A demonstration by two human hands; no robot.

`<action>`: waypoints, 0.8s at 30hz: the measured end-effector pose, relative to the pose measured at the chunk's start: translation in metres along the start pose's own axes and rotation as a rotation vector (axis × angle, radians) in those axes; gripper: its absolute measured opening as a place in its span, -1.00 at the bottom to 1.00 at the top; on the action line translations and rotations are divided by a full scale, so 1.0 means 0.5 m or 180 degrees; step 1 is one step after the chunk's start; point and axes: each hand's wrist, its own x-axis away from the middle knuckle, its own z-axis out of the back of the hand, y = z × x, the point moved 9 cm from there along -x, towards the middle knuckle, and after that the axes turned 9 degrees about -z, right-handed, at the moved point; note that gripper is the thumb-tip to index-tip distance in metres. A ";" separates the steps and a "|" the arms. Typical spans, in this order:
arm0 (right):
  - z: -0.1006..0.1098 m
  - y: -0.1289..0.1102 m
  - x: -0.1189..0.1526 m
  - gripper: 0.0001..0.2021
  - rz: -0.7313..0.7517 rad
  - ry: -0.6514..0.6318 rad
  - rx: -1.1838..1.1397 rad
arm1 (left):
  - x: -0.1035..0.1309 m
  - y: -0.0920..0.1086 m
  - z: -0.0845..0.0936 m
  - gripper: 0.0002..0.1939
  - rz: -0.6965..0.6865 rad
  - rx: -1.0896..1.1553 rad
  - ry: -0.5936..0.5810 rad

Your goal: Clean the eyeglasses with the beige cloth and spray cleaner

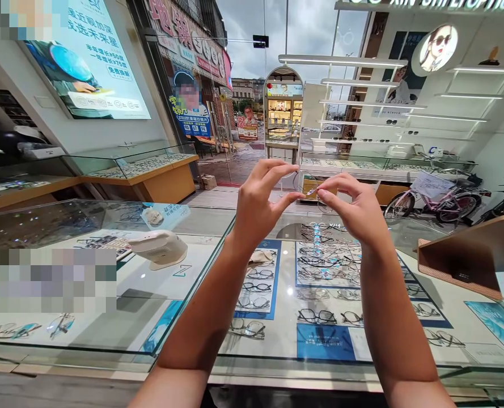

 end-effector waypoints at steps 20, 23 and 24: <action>-0.038 0.053 -0.007 -0.83 -0.0531 -0.0556 -0.1061 | 0.024 -0.048 -0.044 -0.46 0.1046 0.1731 -0.0173; -0.056 0.066 -0.005 -0.81 -0.0802 -0.0839 -0.1364 | 0.028 -0.060 -0.050 -0.45 0.1128 0.1878 -0.0172; -0.060 0.069 -0.005 -0.81 -0.0857 -0.0883 -0.1397 | 0.030 -0.064 -0.052 -0.45 0.1149 0.1887 -0.0198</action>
